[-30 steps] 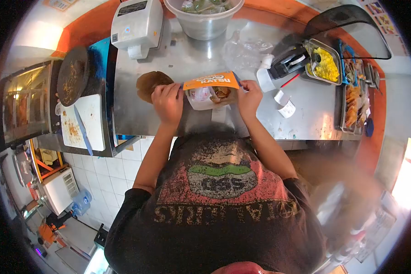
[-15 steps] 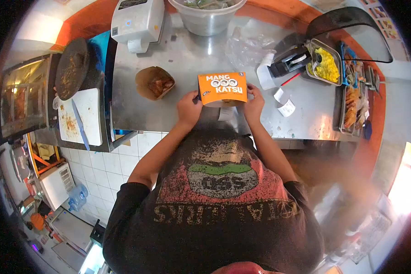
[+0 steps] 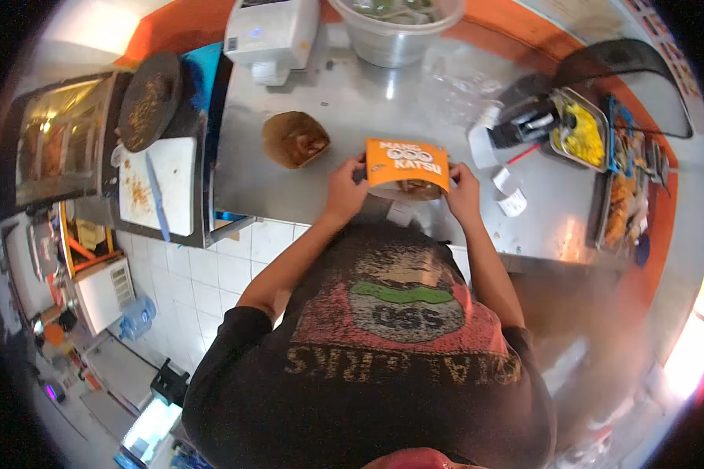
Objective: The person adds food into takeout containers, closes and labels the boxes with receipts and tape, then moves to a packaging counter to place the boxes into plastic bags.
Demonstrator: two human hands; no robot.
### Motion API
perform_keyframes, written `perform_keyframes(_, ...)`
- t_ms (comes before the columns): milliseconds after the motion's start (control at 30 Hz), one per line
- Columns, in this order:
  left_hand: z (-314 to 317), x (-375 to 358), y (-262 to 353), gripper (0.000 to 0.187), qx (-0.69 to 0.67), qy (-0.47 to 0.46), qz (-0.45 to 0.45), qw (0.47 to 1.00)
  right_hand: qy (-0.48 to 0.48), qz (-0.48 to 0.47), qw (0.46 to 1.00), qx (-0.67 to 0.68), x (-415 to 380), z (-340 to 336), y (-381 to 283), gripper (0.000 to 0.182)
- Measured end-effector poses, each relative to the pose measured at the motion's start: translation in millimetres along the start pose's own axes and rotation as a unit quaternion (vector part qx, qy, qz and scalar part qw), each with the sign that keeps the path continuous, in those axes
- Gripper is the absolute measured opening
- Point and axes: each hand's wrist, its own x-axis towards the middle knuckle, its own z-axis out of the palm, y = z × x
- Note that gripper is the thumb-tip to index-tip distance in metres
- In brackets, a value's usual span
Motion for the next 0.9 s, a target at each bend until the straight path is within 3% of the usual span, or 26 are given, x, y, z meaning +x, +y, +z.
perform_keyframes(100,-1.1,-2.3,-10.3,0.033,0.022,-0.011,0.026,0.999,0.056,-0.053,0.997,0.019,-10.7,6.0,2.9,0.022)
perform_keyframes(133,-1.1,-4.4,-7.2,0.049,0.007,-0.021,0.005,1.0,0.059,-0.014,0.996,0.07,-13.5,8.3,3.4,0.028)
perform_keyframes(167,-1.4,-4.8,-4.0,0.049,0.01,-0.017,0.005,1.0,0.063,0.025,0.99,0.121,-16.0,11.9,3.7,0.038)
perform_keyframes(200,-2.9,-4.9,0.8,0.056,0.039,-0.02,0.072,0.996,0.06,0.023,0.99,0.125,-19.3,11.6,-3.6,0.038)
perform_keyframes(233,-5.6,-5.2,1.8,0.063,0.068,-0.023,0.139,0.988,0.041,-0.008,0.996,0.082,-23.0,6.5,-16.0,0.051)
perform_keyframes(267,-8.9,-4.7,-1.5,0.063,0.07,-0.022,0.138,0.988,0.023,-0.037,0.998,0.038,-26.3,2.4,-26.1,0.063)
perform_keyframes(300,-12.2,-3.1,-3.2,0.066,0.148,-0.059,0.177,0.971,0.022,-0.038,0.998,0.039,-29.5,-0.7,-30.9,0.063)
perform_keyframes(367,-17.5,-4.5,-6.5,0.069,0.224,-0.096,0.215,0.946,-0.079,-0.108,0.963,-0.235,-34.4,-9.5,-32.1,0.079)
perform_keyframes(433,-26.0,-9.0,3.4,0.068,0.179,-0.133,0.219,0.95,-0.114,-0.087,0.976,-0.163,-32.7,-15.8,-22.8,0.078)
perform_keyframes(500,-23.6,-7.5,-2.6,0.071,0.18,-0.143,0.213,0.95,-0.139,-0.083,0.986,0.026,-25.8,-18.1,-16.7,0.084)
perform_keyframes(667,-12.7,-5.7,-11.6,0.074,0.115,-0.139,0.182,0.967,-0.097,-0.04,0.994,-0.019,-19.4,-17.4,-6.0,0.08)
perform_keyframes(733,-11.4,-7.3,-8.9,0.069,0.098,-0.144,0.084,0.981,-0.09,-0.02,0.996,-0.018,-17.6,-16.8,-5.3,0.076)
perform_keyframes(800,-10.8,-7.6,-7.8,0.064,0.089,-0.128,0.101,0.983,-0.066,-0.051,0.992,-0.091,-13.5,-16.6,-3.1,0.07)
perform_keyframes(900,-12.3,-8.0,-11.9,0.057,0.106,-0.143,0.117,0.977,-0.089,-0.035,0.993,-0.064,-13.3,-20.6,-3.8,0.068)
